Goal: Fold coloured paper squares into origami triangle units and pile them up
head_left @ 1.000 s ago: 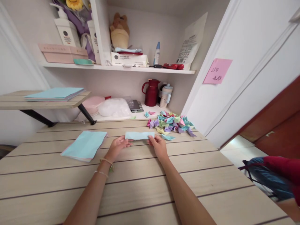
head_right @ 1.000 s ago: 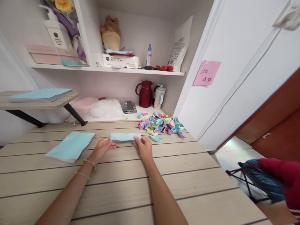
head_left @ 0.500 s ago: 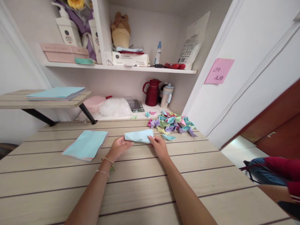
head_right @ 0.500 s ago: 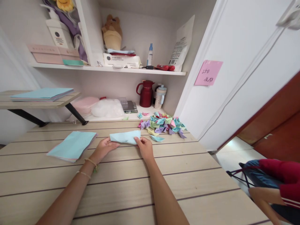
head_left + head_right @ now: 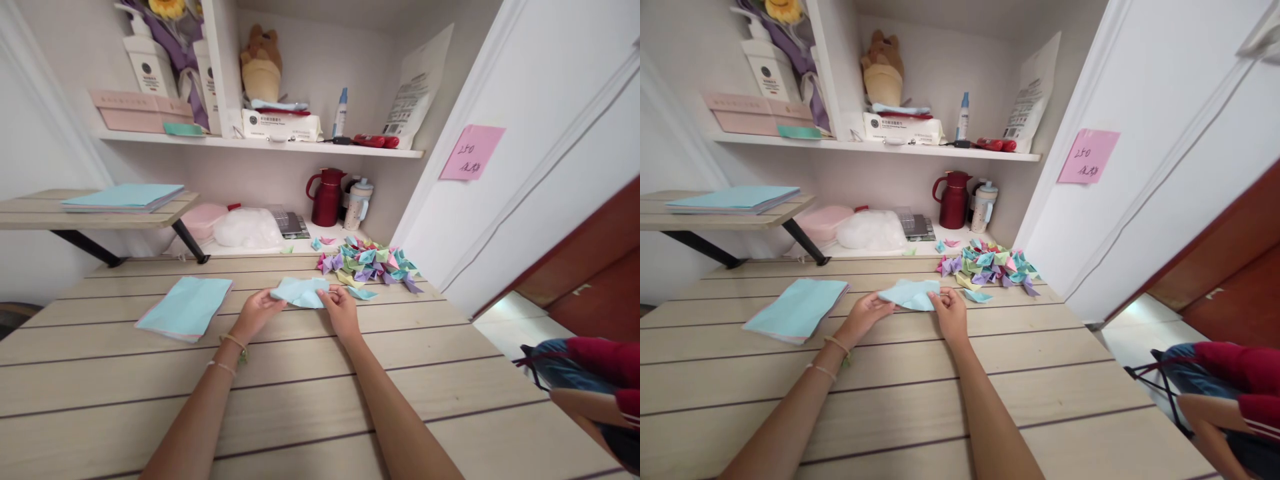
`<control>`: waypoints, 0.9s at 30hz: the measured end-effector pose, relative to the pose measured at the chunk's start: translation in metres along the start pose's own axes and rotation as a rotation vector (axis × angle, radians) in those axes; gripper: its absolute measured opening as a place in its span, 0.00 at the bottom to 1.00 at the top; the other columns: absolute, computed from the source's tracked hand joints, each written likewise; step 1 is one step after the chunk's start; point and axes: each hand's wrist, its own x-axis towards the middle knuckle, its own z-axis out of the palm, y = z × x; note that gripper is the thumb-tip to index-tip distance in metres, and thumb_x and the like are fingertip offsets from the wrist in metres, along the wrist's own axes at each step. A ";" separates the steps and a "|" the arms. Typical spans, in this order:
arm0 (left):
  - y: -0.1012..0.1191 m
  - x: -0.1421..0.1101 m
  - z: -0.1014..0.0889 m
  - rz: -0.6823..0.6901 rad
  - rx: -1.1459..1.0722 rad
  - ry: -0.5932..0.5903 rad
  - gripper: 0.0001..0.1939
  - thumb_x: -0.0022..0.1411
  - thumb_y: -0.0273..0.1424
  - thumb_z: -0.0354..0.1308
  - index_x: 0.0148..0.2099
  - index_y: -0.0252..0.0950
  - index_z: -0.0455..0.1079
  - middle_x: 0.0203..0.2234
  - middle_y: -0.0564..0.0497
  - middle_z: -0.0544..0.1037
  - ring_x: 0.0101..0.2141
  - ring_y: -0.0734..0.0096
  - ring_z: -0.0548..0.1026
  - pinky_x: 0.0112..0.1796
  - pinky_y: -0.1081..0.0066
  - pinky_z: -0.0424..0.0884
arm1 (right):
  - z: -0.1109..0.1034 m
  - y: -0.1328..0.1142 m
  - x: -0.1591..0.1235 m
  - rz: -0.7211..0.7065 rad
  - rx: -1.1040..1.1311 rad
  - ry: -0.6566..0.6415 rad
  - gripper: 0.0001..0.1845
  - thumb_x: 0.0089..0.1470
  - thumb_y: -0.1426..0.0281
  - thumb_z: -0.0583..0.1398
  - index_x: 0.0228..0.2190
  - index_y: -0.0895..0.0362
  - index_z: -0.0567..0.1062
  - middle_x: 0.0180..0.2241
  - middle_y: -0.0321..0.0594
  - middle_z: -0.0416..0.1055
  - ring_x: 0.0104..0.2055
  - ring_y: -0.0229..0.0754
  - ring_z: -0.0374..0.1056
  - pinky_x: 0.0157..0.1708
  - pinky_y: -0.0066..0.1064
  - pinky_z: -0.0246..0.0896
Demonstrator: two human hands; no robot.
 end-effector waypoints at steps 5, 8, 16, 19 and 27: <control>-0.001 -0.001 0.001 -0.039 -0.010 0.071 0.16 0.45 0.36 0.64 0.34 0.30 0.73 0.26 0.45 0.79 0.30 0.64 0.76 0.37 0.66 0.71 | 0.001 0.000 -0.001 -0.025 -0.039 0.015 0.20 0.41 0.55 0.62 0.29 0.58 0.66 0.15 0.29 0.61 0.18 0.33 0.54 0.19 0.25 0.49; -0.001 0.000 0.002 -0.019 -0.038 0.116 0.14 0.42 0.36 0.65 0.29 0.30 0.72 0.25 0.48 0.78 0.30 0.64 0.76 0.39 0.64 0.71 | 0.002 0.001 -0.002 -0.051 -0.105 0.048 0.20 0.41 0.55 0.61 0.30 0.58 0.67 0.15 0.30 0.61 0.18 0.33 0.53 0.19 0.25 0.48; 0.000 0.002 0.001 0.003 -0.109 0.239 0.19 0.42 0.34 0.66 0.34 0.34 0.62 0.23 0.51 0.77 0.26 0.67 0.77 0.33 0.66 0.73 | 0.005 -0.002 -0.007 -0.105 -0.152 0.011 0.23 0.46 0.58 0.58 0.43 0.57 0.65 0.13 0.25 0.53 0.16 0.33 0.48 0.17 0.25 0.44; 0.003 0.000 0.004 0.002 -0.152 0.208 0.27 0.43 0.33 0.66 0.42 0.37 0.55 0.26 0.50 0.77 0.28 0.65 0.78 0.35 0.63 0.73 | 0.008 -0.003 -0.011 -0.125 -0.165 -0.031 0.26 0.51 0.60 0.55 0.50 0.58 0.62 0.13 0.26 0.51 0.16 0.33 0.46 0.17 0.25 0.44; -0.002 0.004 0.004 0.010 -0.173 0.201 0.33 0.40 0.33 0.66 0.48 0.39 0.54 0.30 0.51 0.76 0.29 0.68 0.76 0.31 0.67 0.73 | 0.017 -0.012 -0.021 -0.151 -0.330 -0.385 0.18 0.48 0.62 0.57 0.41 0.53 0.74 0.19 0.33 0.63 0.18 0.33 0.51 0.17 0.25 0.49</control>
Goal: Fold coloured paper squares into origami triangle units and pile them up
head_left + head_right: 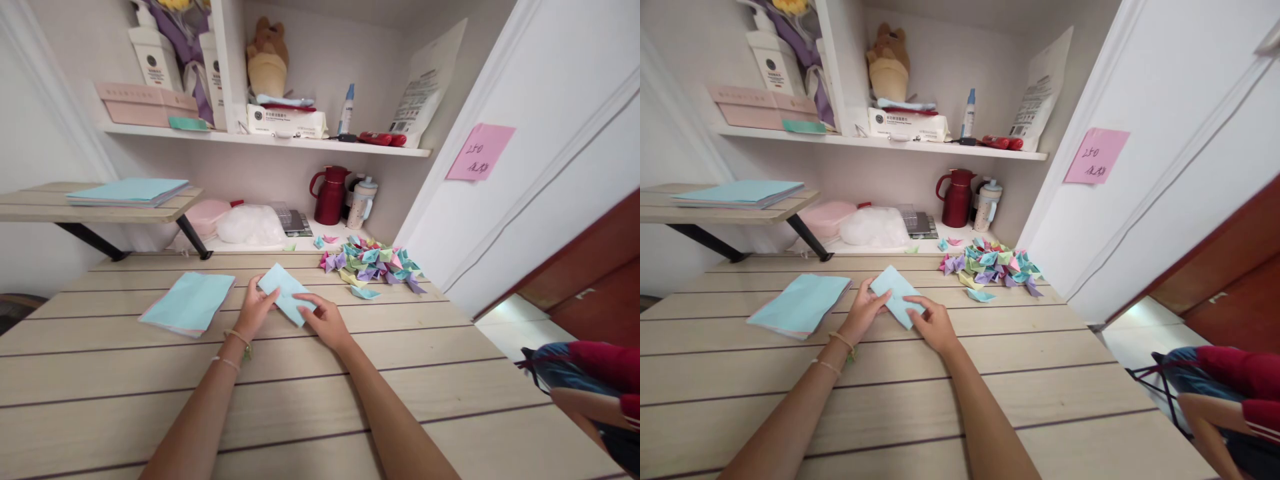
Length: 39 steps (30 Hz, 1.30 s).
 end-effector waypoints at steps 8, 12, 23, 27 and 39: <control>0.000 0.000 -0.008 -0.008 0.043 -0.057 0.31 0.42 0.33 0.64 0.49 0.36 0.58 0.24 0.53 0.75 0.23 0.71 0.74 0.25 0.74 0.68 | 0.000 0.001 0.000 -0.059 0.142 -0.176 0.33 0.35 0.69 0.66 0.47 0.53 0.69 0.34 0.39 0.70 0.31 0.38 0.64 0.30 0.28 0.61; 0.003 -0.005 -0.003 -0.034 0.110 -0.221 0.36 0.46 0.35 0.62 0.56 0.36 0.53 0.21 0.54 0.74 0.22 0.70 0.74 0.24 0.74 0.67 | -0.001 0.003 0.001 -0.065 0.140 -0.130 0.17 0.41 0.69 0.63 0.37 0.54 0.76 0.35 0.40 0.71 0.33 0.40 0.66 0.31 0.30 0.61; 0.005 -0.008 0.000 0.009 0.295 -0.314 0.25 0.46 0.34 0.63 0.48 0.34 0.65 0.27 0.48 0.78 0.26 0.70 0.75 0.28 0.74 0.66 | -0.005 0.013 0.009 0.115 0.370 0.225 0.20 0.38 0.62 0.65 0.34 0.59 0.73 0.31 0.41 0.74 0.31 0.42 0.68 0.30 0.31 0.64; 0.001 -0.006 0.000 0.000 0.347 -0.288 0.13 0.46 0.34 0.63 0.34 0.31 0.71 0.23 0.49 0.77 0.26 0.70 0.75 0.29 0.73 0.68 | -0.004 0.013 0.008 0.088 0.374 0.119 0.17 0.40 0.62 0.64 0.33 0.58 0.74 0.31 0.41 0.73 0.32 0.43 0.68 0.33 0.33 0.65; -0.004 -0.004 -0.004 0.050 0.281 -0.114 0.23 0.39 0.30 0.66 0.42 0.30 0.73 0.29 0.45 0.80 0.32 0.61 0.77 0.35 0.66 0.72 | -0.005 0.004 0.005 0.004 0.347 -0.096 0.18 0.33 0.68 0.68 0.32 0.55 0.75 0.51 0.41 0.62 0.47 0.46 0.65 0.39 0.31 0.63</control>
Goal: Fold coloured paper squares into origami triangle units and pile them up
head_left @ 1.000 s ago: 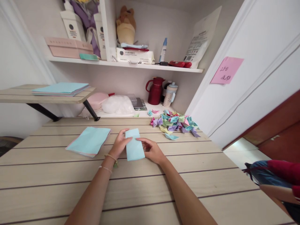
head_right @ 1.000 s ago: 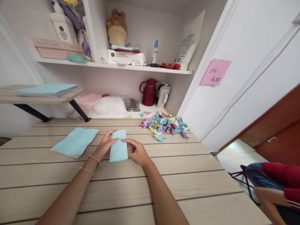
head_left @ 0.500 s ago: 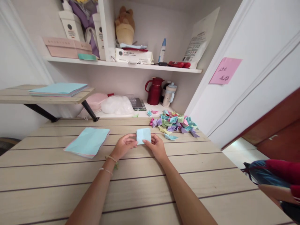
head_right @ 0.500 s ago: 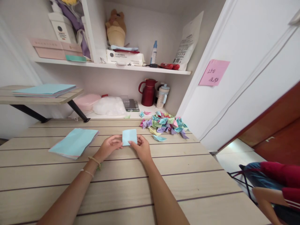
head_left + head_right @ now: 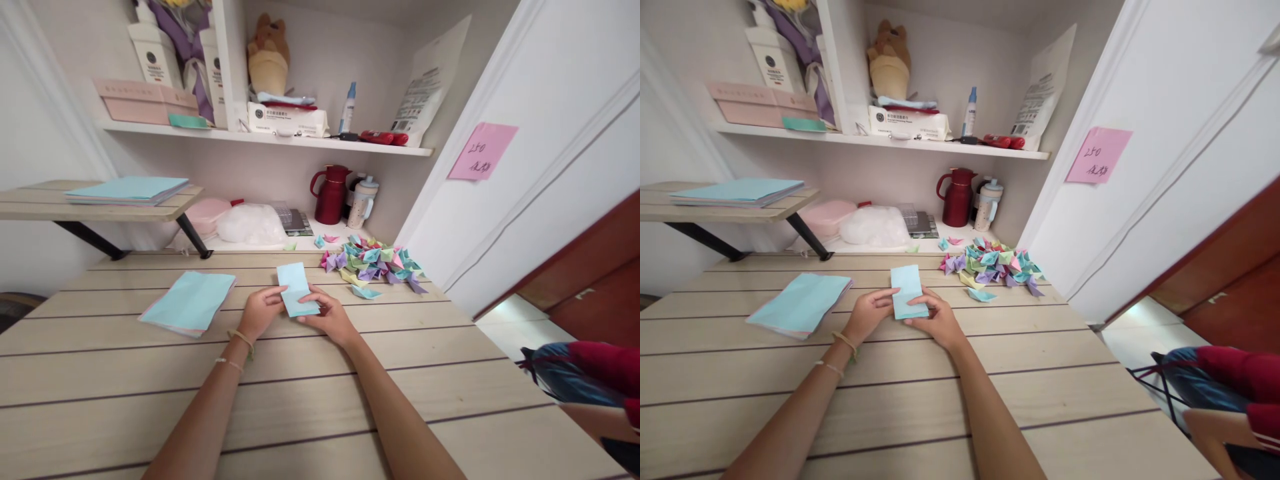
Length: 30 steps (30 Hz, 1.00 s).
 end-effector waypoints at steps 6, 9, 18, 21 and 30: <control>0.005 -0.002 0.004 -0.020 -0.156 -0.017 0.30 0.38 0.29 0.67 0.47 0.29 0.69 0.32 0.43 0.79 0.35 0.61 0.76 0.40 0.63 0.71 | -0.001 0.006 0.002 0.013 0.010 0.103 0.14 0.37 0.66 0.66 0.31 0.55 0.76 0.51 0.44 0.63 0.52 0.49 0.61 0.41 0.34 0.62; 0.009 -0.003 0.005 -0.022 -0.140 0.000 0.26 0.37 0.29 0.68 0.43 0.29 0.72 0.31 0.44 0.80 0.34 0.62 0.77 0.41 0.63 0.71 | -0.003 0.007 0.003 0.020 0.029 0.129 0.12 0.38 0.67 0.66 0.30 0.56 0.76 0.42 0.42 0.71 0.45 0.46 0.66 0.41 0.35 0.61; 0.009 -0.004 0.003 0.088 0.079 0.046 0.12 0.39 0.32 0.66 0.30 0.34 0.77 0.30 0.47 0.80 0.34 0.62 0.77 0.39 0.66 0.71 | -0.003 0.004 0.002 0.079 0.023 0.173 0.14 0.35 0.66 0.67 0.29 0.56 0.75 0.32 0.37 0.73 0.33 0.40 0.67 0.34 0.30 0.61; 0.007 -0.003 0.003 0.131 0.116 0.019 0.09 0.39 0.32 0.66 0.28 0.35 0.77 0.31 0.48 0.80 0.34 0.62 0.76 0.39 0.67 0.71 | -0.004 0.000 0.000 0.085 -0.047 0.124 0.13 0.36 0.64 0.66 0.28 0.56 0.77 0.31 0.37 0.74 0.33 0.41 0.67 0.35 0.30 0.60; 0.004 -0.001 0.007 0.038 -0.016 0.025 0.14 0.39 0.31 0.66 0.31 0.32 0.71 0.23 0.50 0.78 0.28 0.67 0.76 0.34 0.69 0.72 | -0.005 0.010 0.003 0.142 0.060 0.334 0.18 0.37 0.60 0.65 0.31 0.58 0.73 0.24 0.37 0.73 0.27 0.40 0.68 0.31 0.31 0.62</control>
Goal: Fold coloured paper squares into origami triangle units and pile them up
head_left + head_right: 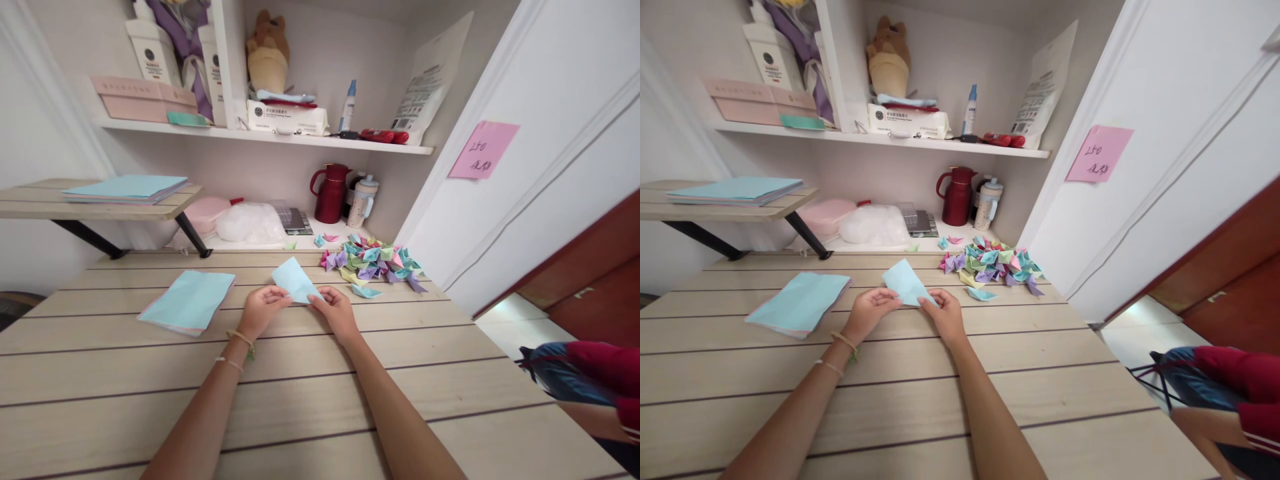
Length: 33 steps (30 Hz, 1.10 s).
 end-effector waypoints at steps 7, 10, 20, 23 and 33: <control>0.001 0.001 0.003 -0.019 -0.188 -0.016 0.37 0.42 0.30 0.66 0.53 0.35 0.52 0.24 0.53 0.76 0.26 0.70 0.76 0.32 0.69 0.71 | 0.000 0.003 0.001 0.004 0.009 -0.097 0.18 0.38 0.61 0.65 0.32 0.58 0.73 0.28 0.40 0.74 0.30 0.41 0.69 0.32 0.32 0.62; 0.002 -0.001 0.002 -0.054 -0.105 -0.140 0.25 0.47 0.36 0.62 0.47 0.32 0.62 0.19 0.53 0.74 0.21 0.72 0.74 0.26 0.73 0.70 | 0.002 0.001 0.000 -0.020 -0.002 -0.133 0.15 0.39 0.61 0.65 0.29 0.58 0.73 0.29 0.39 0.73 0.31 0.41 0.68 0.34 0.32 0.61; 0.001 -0.002 0.002 -0.031 -0.139 -0.156 0.19 0.44 0.35 0.64 0.39 0.30 0.73 0.35 0.42 0.79 0.39 0.59 0.76 0.43 0.62 0.69 | 0.000 -0.001 -0.002 -0.187 -0.267 -0.086 0.26 0.38 0.66 0.65 0.43 0.55 0.71 0.26 0.34 0.66 0.25 0.35 0.60 0.26 0.27 0.56; -0.002 0.000 0.002 -0.020 -0.127 -0.140 0.21 0.41 0.33 0.65 0.41 0.31 0.73 0.36 0.43 0.79 0.40 0.59 0.75 0.45 0.60 0.67 | 0.002 -0.004 -0.004 -0.192 -0.216 -0.185 0.27 0.36 0.67 0.66 0.43 0.54 0.71 0.33 0.37 0.70 0.30 0.39 0.63 0.29 0.28 0.58; -0.002 -0.003 0.002 -0.034 0.025 -0.109 0.12 0.42 0.35 0.65 0.31 0.33 0.74 0.27 0.47 0.79 0.32 0.64 0.76 0.37 0.66 0.72 | -0.001 0.000 -0.001 -0.049 -0.126 0.017 0.16 0.42 0.57 0.62 0.28 0.58 0.74 0.24 0.38 0.71 0.26 0.39 0.65 0.26 0.30 0.61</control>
